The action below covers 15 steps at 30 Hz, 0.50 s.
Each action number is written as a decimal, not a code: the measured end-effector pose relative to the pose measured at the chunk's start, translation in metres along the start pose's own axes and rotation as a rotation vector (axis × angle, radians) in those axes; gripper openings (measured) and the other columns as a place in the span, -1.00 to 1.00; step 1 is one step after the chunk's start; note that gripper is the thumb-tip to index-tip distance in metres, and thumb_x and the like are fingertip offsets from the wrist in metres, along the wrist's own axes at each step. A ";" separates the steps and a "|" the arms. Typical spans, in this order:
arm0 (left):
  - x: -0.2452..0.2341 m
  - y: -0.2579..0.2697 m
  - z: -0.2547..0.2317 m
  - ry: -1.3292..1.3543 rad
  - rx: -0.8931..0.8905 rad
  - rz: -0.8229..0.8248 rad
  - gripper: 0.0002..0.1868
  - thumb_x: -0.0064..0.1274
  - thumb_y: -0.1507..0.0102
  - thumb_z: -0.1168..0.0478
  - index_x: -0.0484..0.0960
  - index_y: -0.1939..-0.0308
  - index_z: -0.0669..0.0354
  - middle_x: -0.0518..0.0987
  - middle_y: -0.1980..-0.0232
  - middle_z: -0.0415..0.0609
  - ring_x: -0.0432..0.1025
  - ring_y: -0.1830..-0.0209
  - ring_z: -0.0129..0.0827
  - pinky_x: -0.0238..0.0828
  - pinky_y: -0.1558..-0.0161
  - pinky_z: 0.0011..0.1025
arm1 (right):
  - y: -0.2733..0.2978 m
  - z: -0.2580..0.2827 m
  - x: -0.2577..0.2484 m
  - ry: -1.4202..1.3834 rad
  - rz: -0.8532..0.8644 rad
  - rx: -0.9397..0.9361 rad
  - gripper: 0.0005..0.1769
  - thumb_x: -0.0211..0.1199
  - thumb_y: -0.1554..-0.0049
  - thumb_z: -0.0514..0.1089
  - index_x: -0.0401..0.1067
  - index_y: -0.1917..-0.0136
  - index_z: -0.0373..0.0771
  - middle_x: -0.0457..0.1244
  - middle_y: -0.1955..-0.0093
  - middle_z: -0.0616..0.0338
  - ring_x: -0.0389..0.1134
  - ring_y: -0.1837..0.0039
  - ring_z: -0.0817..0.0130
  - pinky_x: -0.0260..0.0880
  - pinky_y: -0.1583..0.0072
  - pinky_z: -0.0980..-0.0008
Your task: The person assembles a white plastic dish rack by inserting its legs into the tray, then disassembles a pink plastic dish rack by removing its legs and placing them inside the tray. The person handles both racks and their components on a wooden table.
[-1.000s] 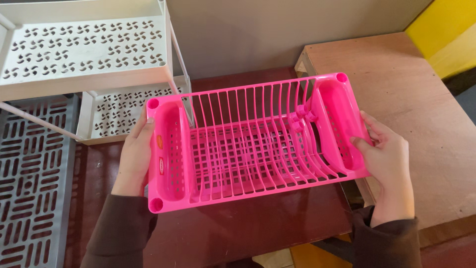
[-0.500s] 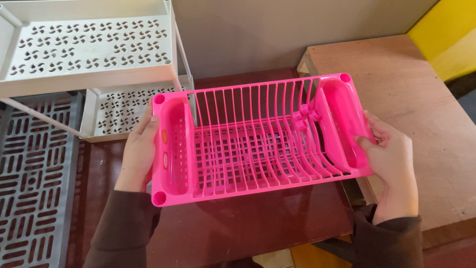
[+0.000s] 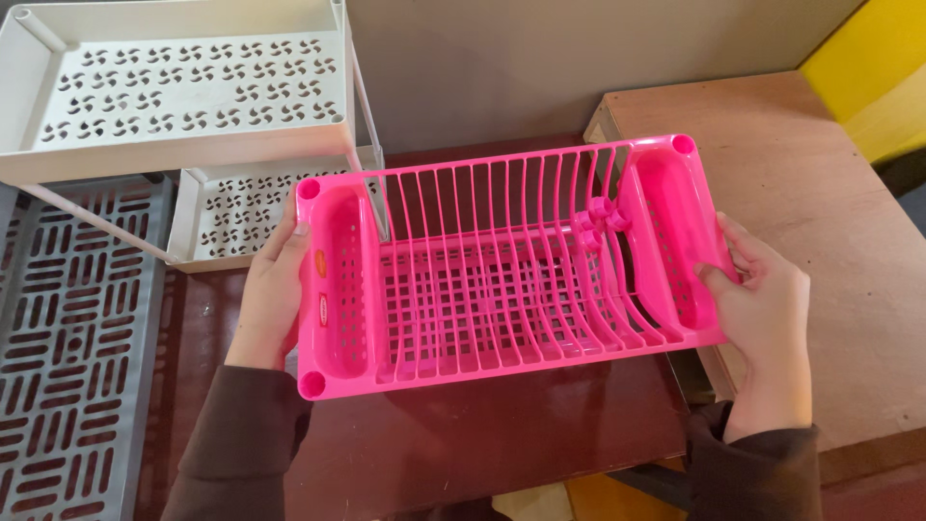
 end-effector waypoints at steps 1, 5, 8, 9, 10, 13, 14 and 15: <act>-0.001 -0.001 -0.001 -0.009 0.017 0.001 -0.43 -0.21 -0.45 0.22 0.23 -0.57 0.15 0.45 -0.43 -0.08 0.39 -0.31 -0.48 0.37 -0.26 -0.47 | 0.001 0.001 -0.001 0.018 -0.013 -0.010 -0.28 0.23 -0.10 -0.53 0.32 -0.53 -0.32 0.39 -0.21 -0.03 0.40 -0.09 0.50 0.43 -0.09 0.52; -0.009 -0.007 0.002 -0.095 0.000 -0.064 -0.46 -0.19 -0.47 0.22 0.31 -0.55 0.23 0.47 -0.39 0.01 0.39 -0.26 -0.43 0.37 -0.21 -0.44 | 0.000 0.002 0.002 0.016 -0.013 0.026 -0.27 0.24 -0.10 -0.50 0.32 -0.53 -0.30 0.40 -0.17 0.00 0.41 -0.04 0.52 0.44 -0.05 0.51; -0.007 -0.005 -0.003 -0.082 0.046 -0.024 -0.41 -0.20 -0.43 0.21 0.21 -0.57 0.17 0.44 -0.43 -0.09 0.38 -0.32 -0.50 0.36 -0.26 -0.48 | -0.005 0.004 0.004 0.079 0.010 0.053 -0.28 0.27 -0.09 -0.47 0.34 -0.52 -0.25 0.42 -0.14 0.04 0.40 -0.01 0.54 0.43 -0.03 0.51; -0.008 -0.003 -0.003 -0.048 0.044 -0.028 -0.43 -0.20 -0.43 0.18 0.25 -0.54 0.18 0.46 -0.42 -0.10 0.40 -0.32 -0.49 0.38 -0.26 -0.47 | -0.007 0.005 0.002 0.095 0.006 0.065 -0.28 0.28 -0.08 -0.46 0.35 -0.51 -0.23 0.43 -0.13 0.04 0.40 0.00 0.55 0.43 -0.02 0.51; -0.009 0.001 -0.004 -0.016 0.044 -0.036 -0.44 -0.20 -0.43 0.16 0.28 -0.51 0.19 0.48 -0.40 -0.11 0.41 -0.31 -0.49 0.39 -0.26 -0.46 | -0.009 0.006 0.002 0.109 0.004 0.076 -0.28 0.30 -0.07 -0.45 0.36 -0.50 -0.22 0.43 -0.12 0.05 0.40 0.01 0.56 0.43 -0.02 0.50; -0.006 0.012 0.008 0.197 -0.123 -0.054 -0.50 -0.18 -0.46 0.03 0.40 -0.40 0.21 0.53 -0.28 -0.06 0.45 -0.20 -0.39 0.42 -0.18 -0.39 | -0.010 0.009 0.000 0.191 -0.018 0.103 -0.28 0.34 -0.07 -0.44 0.39 -0.50 -0.19 0.43 -0.10 0.01 0.39 0.01 0.54 0.42 -0.01 0.48; -0.003 0.017 0.014 0.287 -0.206 -0.058 -0.51 -0.18 -0.47 -0.02 0.45 -0.36 0.21 0.55 -0.23 -0.04 0.46 -0.14 -0.35 0.43 -0.14 -0.36 | -0.009 0.010 0.000 0.225 -0.028 0.111 -0.28 0.35 -0.07 -0.44 0.40 -0.50 -0.18 0.43 -0.10 0.00 0.38 0.01 0.53 0.42 -0.01 0.47; -0.002 0.021 0.011 0.276 -0.205 -0.060 -0.51 -0.17 -0.46 -0.03 0.46 -0.34 0.18 0.56 -0.22 -0.04 0.47 -0.14 -0.35 0.44 -0.14 -0.36 | -0.009 0.011 0.001 0.212 -0.025 0.118 -0.28 0.35 -0.07 -0.44 0.40 -0.50 -0.18 0.44 -0.09 0.00 0.39 0.02 0.53 0.42 -0.02 0.47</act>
Point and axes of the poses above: each hand's wrist, its own y-axis away from the middle knuckle, its own x-axis out of the palm, z = x × y, the point moved 8 cm from there along -y, towards the middle knuckle
